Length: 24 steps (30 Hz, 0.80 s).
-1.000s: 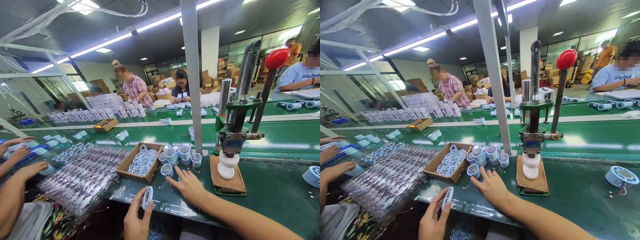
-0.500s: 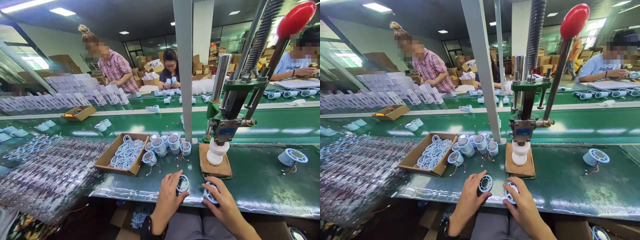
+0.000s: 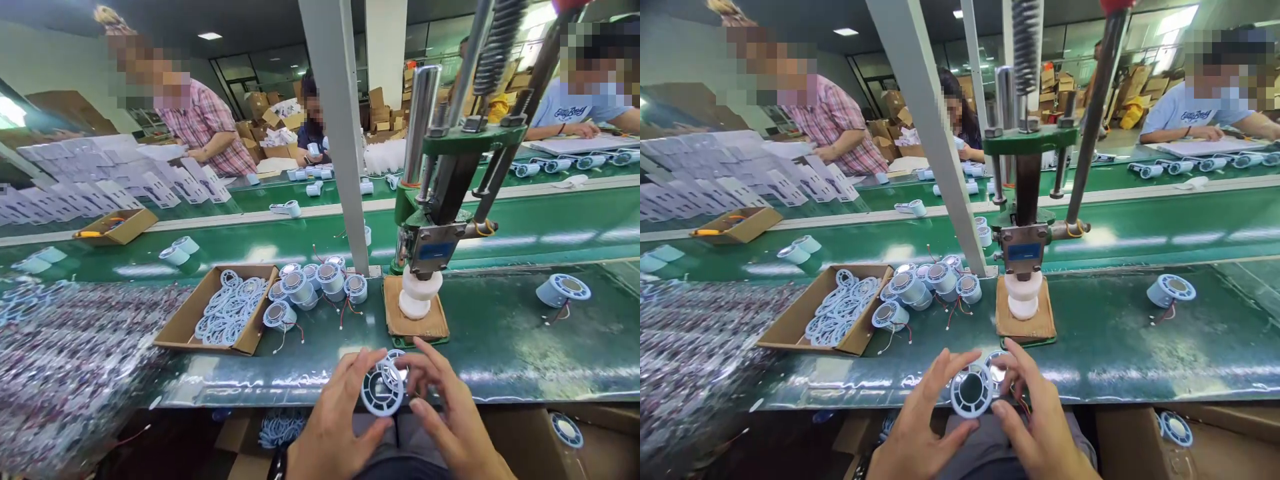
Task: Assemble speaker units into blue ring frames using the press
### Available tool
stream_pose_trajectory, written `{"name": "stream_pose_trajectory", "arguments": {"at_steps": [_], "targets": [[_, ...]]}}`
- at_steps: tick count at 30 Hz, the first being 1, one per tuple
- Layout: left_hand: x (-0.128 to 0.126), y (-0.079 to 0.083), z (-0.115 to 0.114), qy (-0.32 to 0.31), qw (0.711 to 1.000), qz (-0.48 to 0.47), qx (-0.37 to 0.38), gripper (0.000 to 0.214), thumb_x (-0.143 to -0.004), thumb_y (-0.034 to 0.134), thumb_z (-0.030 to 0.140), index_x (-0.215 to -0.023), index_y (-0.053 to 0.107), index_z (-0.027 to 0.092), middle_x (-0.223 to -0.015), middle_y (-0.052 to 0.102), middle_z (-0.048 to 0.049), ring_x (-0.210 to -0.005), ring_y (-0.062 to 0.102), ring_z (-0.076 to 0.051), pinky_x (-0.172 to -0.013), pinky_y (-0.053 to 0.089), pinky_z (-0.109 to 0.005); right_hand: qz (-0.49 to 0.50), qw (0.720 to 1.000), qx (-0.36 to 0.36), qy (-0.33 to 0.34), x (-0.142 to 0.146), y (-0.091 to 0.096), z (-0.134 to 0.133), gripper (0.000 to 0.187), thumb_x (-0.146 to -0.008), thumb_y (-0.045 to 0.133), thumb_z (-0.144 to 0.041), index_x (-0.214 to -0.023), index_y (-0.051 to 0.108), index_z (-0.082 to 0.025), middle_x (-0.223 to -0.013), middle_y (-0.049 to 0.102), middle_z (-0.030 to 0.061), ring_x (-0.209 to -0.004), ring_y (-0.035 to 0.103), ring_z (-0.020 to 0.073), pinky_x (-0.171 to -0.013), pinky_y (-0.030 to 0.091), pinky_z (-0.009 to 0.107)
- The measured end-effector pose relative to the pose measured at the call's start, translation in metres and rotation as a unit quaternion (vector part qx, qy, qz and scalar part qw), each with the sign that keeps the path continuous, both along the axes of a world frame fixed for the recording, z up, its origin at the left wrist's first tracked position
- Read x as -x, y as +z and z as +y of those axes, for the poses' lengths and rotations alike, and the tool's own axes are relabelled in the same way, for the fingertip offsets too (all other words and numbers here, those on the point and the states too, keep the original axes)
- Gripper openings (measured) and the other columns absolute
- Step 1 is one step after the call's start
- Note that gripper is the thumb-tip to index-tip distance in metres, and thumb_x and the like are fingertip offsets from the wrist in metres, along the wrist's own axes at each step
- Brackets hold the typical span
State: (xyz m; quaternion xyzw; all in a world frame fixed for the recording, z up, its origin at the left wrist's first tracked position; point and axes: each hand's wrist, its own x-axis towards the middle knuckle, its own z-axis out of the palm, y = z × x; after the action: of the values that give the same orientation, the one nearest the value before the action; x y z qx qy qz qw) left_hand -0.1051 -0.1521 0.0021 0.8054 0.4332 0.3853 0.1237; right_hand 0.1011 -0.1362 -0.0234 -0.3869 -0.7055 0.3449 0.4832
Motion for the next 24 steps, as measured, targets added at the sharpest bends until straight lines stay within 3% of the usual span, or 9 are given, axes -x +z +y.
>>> {"name": "stream_pose_trajectory", "arguments": {"at_steps": [3, 7, 10, 14, 19, 24], "targets": [[-0.008, -0.001, 0.0, -0.018, 1.0, -0.015, 0.003, 0.085, -0.101, 0.055, 0.03, -0.161, -0.005, 0.034, -0.135, 0.067, -0.0142, -0.124, 0.064, -0.029, -0.1, 0.056, -0.05, 0.1, 0.972, 0.196, 0.088, 0.004, 0.015, -0.006, 0.049, -0.1, 0.054, -0.043, -0.145, 0.048, -0.026, -0.092, 0.076, 0.0054, -0.073, 0.071, 0.0171, -0.068, 0.06, 0.028], [-0.01, -0.02, -0.005, 0.018, 0.993, -0.083, 0.077, 0.081, -0.097, 0.058, 0.054, -0.16, 0.014, 0.029, -0.135, 0.063, -0.0191, -0.119, 0.067, -0.033, -0.098, 0.058, -0.05, 0.194, 0.932, 0.295, 0.078, 0.008, 0.019, -0.007, 0.05, -0.095, 0.063, -0.049, -0.137, 0.056, -0.024, -0.086, 0.077, 0.0049, -0.07, 0.07, 0.0156, -0.068, 0.059, 0.026], [-0.011, -0.033, -0.013, 0.055, 0.97, -0.167, 0.167, 0.081, -0.089, 0.059, 0.069, -0.152, 0.037, 0.025, -0.132, 0.065, -0.0181, -0.119, 0.066, -0.033, -0.1, 0.057, -0.048, 0.244, 0.908, 0.332, 0.069, 0.01, 0.019, -0.005, 0.058, -0.09, 0.069, -0.052, -0.136, 0.053, -0.02, -0.079, 0.075, 0.0043, -0.062, 0.068, 0.0137, -0.062, 0.057, 0.024], [-0.015, -0.029, -0.016, 0.07, 0.955, -0.201, 0.207, 0.075, -0.085, 0.066, 0.068, -0.141, 0.054, 0.021, -0.131, 0.066, -0.0163, -0.116, 0.068, -0.033, -0.1, 0.056, -0.044, 0.285, 0.884, 0.366, 0.064, 0.014, 0.024, -0.002, 0.067, -0.084, 0.074, -0.053, -0.134, 0.049, -0.017, -0.07, 0.071, 0.002, -0.057, 0.065, 0.0127, -0.057, 0.054, 0.022], [-0.018, -0.017, -0.01, 0.048, 0.966, -0.175, 0.186, 0.066, -0.086, 0.069, 0.061, -0.14, 0.057, 0.027, -0.128, 0.068, -0.0114, -0.111, 0.069, -0.03, -0.094, 0.059, -0.039, 0.287, 0.879, 0.375, 0.064, 0.016, 0.031, 0.0, 0.071, -0.084, 0.075, -0.053, -0.136, 0.043, -0.016, -0.068, 0.07, 0.0004, -0.057, 0.063, 0.012, -0.057, 0.051, 0.021], [-0.016, -0.022, -0.012, 0.067, 0.969, -0.144, 0.19, 0.07, -0.086, 0.07, 0.06, -0.144, 0.054, 0.025, -0.134, 0.066, -0.0141, -0.116, 0.068, -0.032, -0.1, 0.057, -0.043, 0.259, 0.886, 0.38, 0.054, 0.015, 0.03, -0.001, 0.075, -0.086, 0.073, -0.051, -0.141, 0.036, -0.016, -0.071, 0.071, 0.0, -0.06, 0.063, 0.012, -0.06, 0.05, 0.021]]}}
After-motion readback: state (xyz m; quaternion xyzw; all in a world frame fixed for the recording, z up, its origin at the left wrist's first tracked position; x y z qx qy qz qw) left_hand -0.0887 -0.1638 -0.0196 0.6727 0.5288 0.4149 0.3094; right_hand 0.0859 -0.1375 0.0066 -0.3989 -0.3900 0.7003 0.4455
